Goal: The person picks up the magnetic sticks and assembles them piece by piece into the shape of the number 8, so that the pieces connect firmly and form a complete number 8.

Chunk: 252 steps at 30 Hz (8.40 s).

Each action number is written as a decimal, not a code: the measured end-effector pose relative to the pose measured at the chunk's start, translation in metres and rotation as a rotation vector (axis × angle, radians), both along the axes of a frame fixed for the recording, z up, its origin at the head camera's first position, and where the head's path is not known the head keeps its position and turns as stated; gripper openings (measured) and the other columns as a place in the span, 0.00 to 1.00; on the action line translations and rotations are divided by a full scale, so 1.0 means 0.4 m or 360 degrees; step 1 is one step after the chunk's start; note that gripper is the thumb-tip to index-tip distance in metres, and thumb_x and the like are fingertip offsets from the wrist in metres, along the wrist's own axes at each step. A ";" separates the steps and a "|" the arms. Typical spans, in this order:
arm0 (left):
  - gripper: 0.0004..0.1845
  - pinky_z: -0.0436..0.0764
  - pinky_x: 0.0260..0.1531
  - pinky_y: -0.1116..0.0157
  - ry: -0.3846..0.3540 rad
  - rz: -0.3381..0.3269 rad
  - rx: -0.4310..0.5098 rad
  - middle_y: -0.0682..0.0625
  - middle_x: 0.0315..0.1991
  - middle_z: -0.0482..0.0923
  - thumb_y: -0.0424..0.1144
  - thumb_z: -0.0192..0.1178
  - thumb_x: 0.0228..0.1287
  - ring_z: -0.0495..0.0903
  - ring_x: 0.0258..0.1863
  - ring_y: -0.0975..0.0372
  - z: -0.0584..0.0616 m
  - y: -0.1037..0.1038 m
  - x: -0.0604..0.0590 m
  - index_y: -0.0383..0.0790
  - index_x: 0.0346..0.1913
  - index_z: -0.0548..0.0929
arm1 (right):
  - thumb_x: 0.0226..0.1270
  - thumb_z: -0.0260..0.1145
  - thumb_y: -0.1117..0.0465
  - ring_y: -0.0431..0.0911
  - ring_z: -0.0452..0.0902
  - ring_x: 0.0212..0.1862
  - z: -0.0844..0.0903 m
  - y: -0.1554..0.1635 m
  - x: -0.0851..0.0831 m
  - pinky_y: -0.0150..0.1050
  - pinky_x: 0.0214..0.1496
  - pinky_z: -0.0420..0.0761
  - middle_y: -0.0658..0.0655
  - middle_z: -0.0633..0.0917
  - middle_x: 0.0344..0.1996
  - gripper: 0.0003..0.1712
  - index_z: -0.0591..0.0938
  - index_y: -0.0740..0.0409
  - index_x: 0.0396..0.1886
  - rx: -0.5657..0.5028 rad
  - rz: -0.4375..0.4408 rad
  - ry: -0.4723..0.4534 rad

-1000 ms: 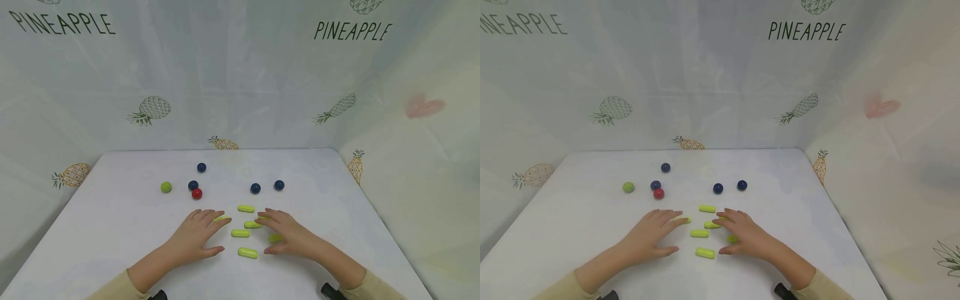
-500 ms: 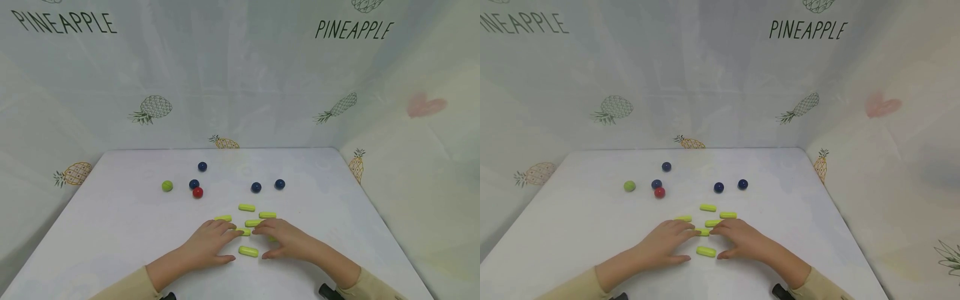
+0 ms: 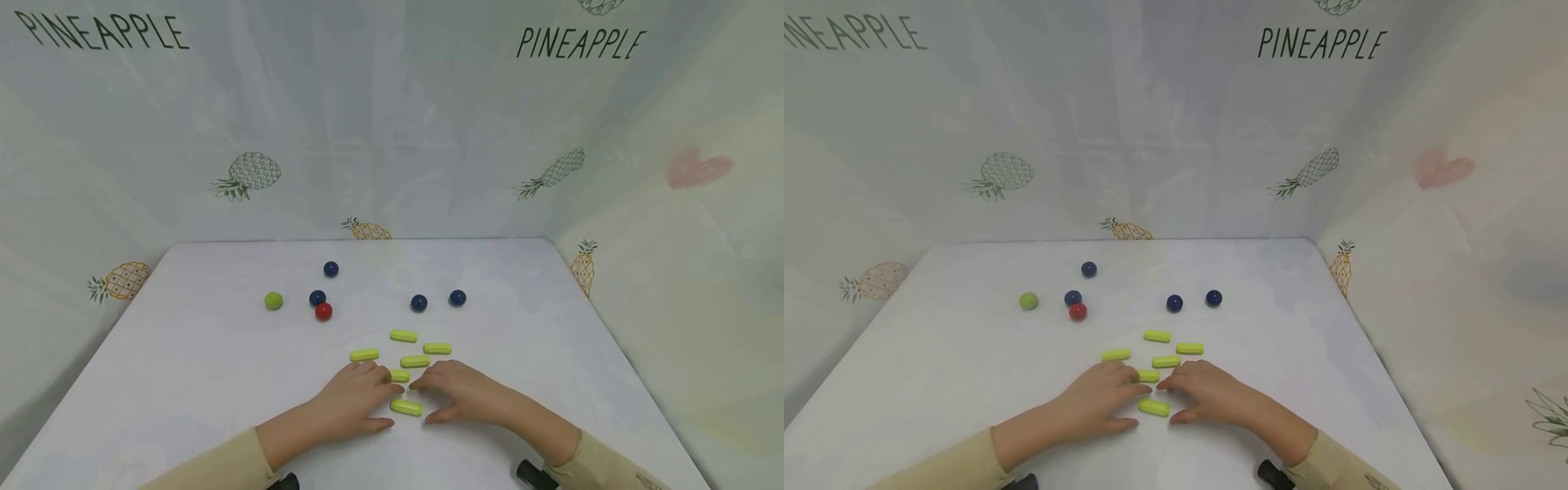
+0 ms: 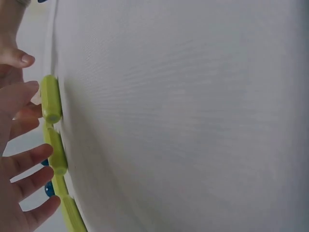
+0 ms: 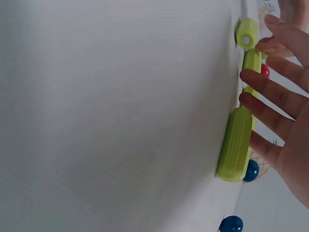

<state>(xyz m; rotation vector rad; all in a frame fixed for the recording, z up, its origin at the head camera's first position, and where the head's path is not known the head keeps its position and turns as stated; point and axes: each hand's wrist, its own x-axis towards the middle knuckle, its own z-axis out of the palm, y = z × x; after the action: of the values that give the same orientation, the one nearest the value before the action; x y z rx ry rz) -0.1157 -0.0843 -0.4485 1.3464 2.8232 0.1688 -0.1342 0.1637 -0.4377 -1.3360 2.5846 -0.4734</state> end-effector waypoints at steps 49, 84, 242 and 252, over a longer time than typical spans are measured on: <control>0.12 0.74 0.30 0.69 -0.0033 0.0389 0.0080 0.62 0.33 0.76 0.49 0.66 0.50 0.72 0.31 0.68 0.046 -0.069 -0.068 0.54 0.38 0.79 | 0.51 0.69 0.48 0.36 0.71 0.46 0.080 -0.064 -0.081 0.37 0.53 0.70 0.38 0.78 0.41 0.18 0.81 0.45 0.43 0.0009 -0.0101 -0.0030; 0.12 0.74 0.28 0.65 -0.0051 0.0982 0.0310 0.60 0.27 0.77 0.42 0.68 0.48 0.73 0.27 0.66 0.030 -0.320 -0.175 0.51 0.37 0.81 | 0.53 0.67 0.46 0.42 0.71 0.47 0.049 -0.278 -0.238 0.36 0.48 0.72 0.46 0.79 0.44 0.24 0.78 0.49 0.48 -0.0347 -0.0321 -0.0371; 0.26 0.72 0.31 0.59 -0.0299 0.1191 0.0477 0.41 0.41 0.72 0.42 0.66 0.52 0.72 0.34 0.53 0.030 -0.518 -0.307 0.43 0.56 0.73 | 0.48 0.71 0.49 0.39 0.70 0.36 -0.084 -0.530 -0.294 0.33 0.38 0.72 0.41 0.77 0.32 0.18 0.83 0.41 0.42 -0.0613 -0.0839 -0.0728; 0.25 0.72 0.38 0.52 -0.0412 0.1190 0.0479 0.39 0.46 0.74 0.41 0.65 0.53 0.73 0.39 0.49 0.012 -0.506 -0.329 0.42 0.55 0.73 | 0.50 0.70 0.50 0.39 0.70 0.37 -0.079 -0.524 -0.286 0.32 0.39 0.72 0.40 0.77 0.33 0.17 0.83 0.40 0.42 -0.0625 -0.0805 -0.0770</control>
<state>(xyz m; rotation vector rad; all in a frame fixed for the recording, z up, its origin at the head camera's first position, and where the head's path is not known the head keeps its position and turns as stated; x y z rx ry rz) -0.2473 -0.2869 -0.4439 0.1805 2.9785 0.7266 -0.2486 -0.0458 -0.4695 -0.5152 2.4482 -1.2619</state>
